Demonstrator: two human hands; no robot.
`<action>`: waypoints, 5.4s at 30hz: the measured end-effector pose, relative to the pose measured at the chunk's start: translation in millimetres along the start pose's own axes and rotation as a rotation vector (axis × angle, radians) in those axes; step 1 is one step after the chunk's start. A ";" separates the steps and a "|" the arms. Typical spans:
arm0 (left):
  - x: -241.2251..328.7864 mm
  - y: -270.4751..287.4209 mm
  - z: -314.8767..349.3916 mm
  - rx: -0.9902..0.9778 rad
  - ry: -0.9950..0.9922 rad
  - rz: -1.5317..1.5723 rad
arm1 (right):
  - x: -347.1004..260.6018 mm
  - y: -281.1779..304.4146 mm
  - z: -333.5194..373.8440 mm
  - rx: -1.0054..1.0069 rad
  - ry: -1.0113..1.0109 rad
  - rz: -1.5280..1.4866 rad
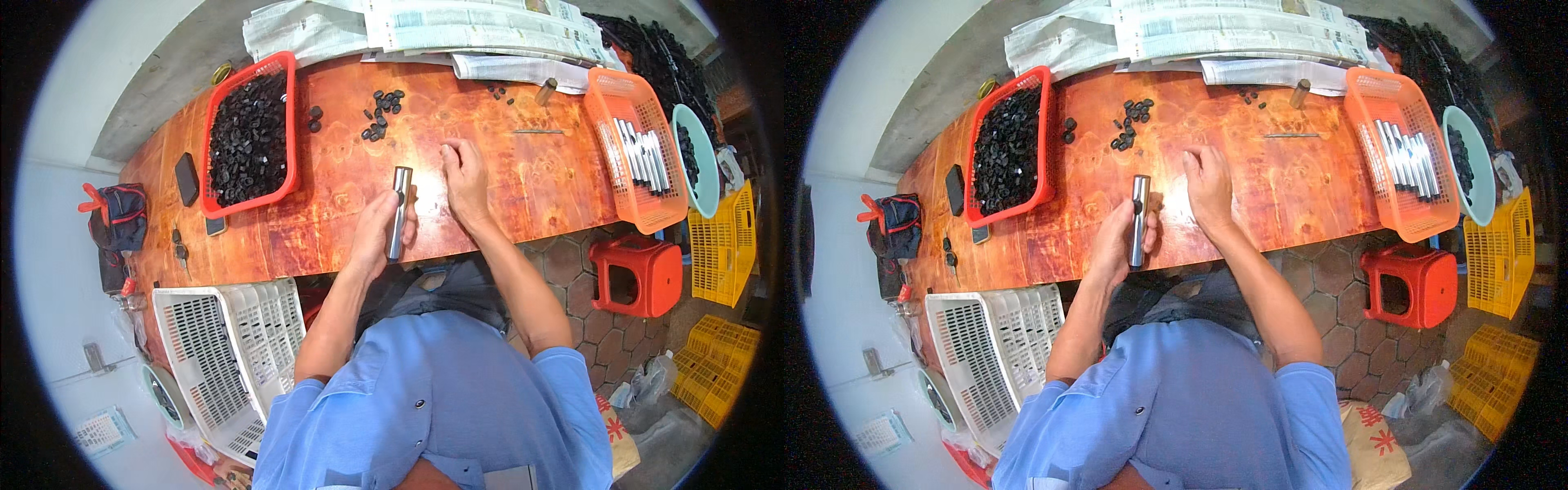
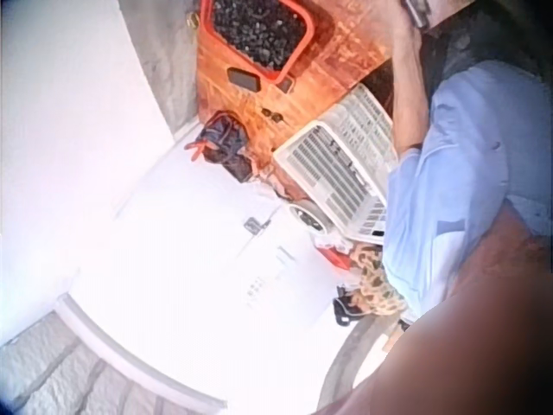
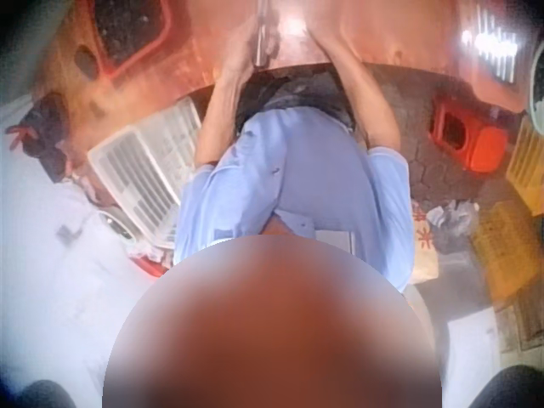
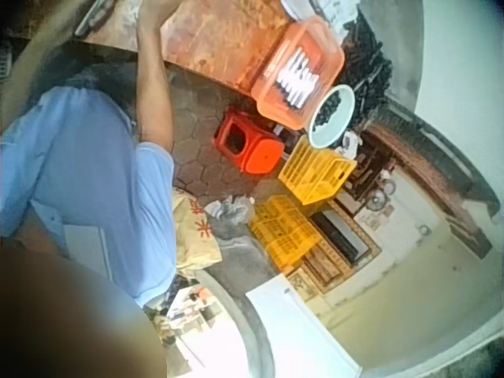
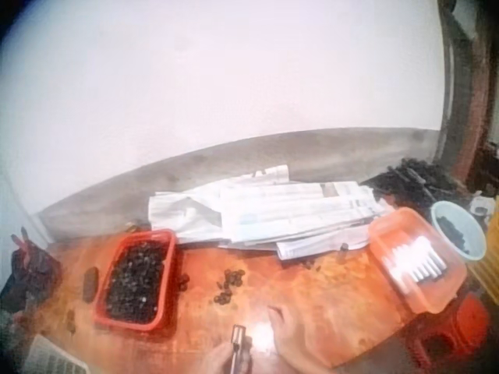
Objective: The person assembles lock cylinders by inserting small black components into a cylindrical metal body, then tapping the assembly on the table to seat the parts. Completed cylinders are placed into a white basket. The process is repeated with multiple components.
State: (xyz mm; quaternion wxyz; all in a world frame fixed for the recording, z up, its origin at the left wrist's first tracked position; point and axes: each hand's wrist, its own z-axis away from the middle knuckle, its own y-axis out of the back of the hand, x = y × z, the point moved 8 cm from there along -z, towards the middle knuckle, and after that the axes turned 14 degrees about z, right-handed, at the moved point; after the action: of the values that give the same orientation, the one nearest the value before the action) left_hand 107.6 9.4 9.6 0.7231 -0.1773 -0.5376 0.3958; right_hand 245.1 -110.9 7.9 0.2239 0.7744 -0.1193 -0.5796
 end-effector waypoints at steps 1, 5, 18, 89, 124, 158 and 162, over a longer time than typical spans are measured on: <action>-3.0 1.3 1.1 0.018 0.013 -0.038 | 3.9 -2.4 1.2 0.006 0.007 0.011; -8.5 -1.1 1.4 0.036 0.004 -0.070 | 16.2 -7.8 2.7 0.035 -0.004 0.055; -15.1 -13.6 -2.0 -0.004 0.006 -0.108 | -10.2 7.1 2.0 0.035 0.126 0.093; -11.0 -10.9 10.9 -0.070 -0.105 -0.126 | 6.9 13.7 65.8 -0.248 -0.182 -0.404; 0.2 -42.8 37.7 -0.284 -0.394 -0.252 | 0.5 14.3 74.8 -0.231 -0.035 -0.145; -20.7 -17.4 18.5 -0.111 -0.056 0.119 | -1.1 12.2 76.2 -0.253 -0.015 -0.099; -21.9 -14.2 17.3 -0.111 -0.077 0.111 | -0.5 11.3 75.9 -0.254 -0.004 -0.096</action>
State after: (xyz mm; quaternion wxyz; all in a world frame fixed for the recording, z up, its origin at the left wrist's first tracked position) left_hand 94.8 -19.1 11.6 0.6680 -0.2313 -0.5754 0.4113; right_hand 173.7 -136.4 -3.5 0.2918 0.7437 -0.0080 -0.6015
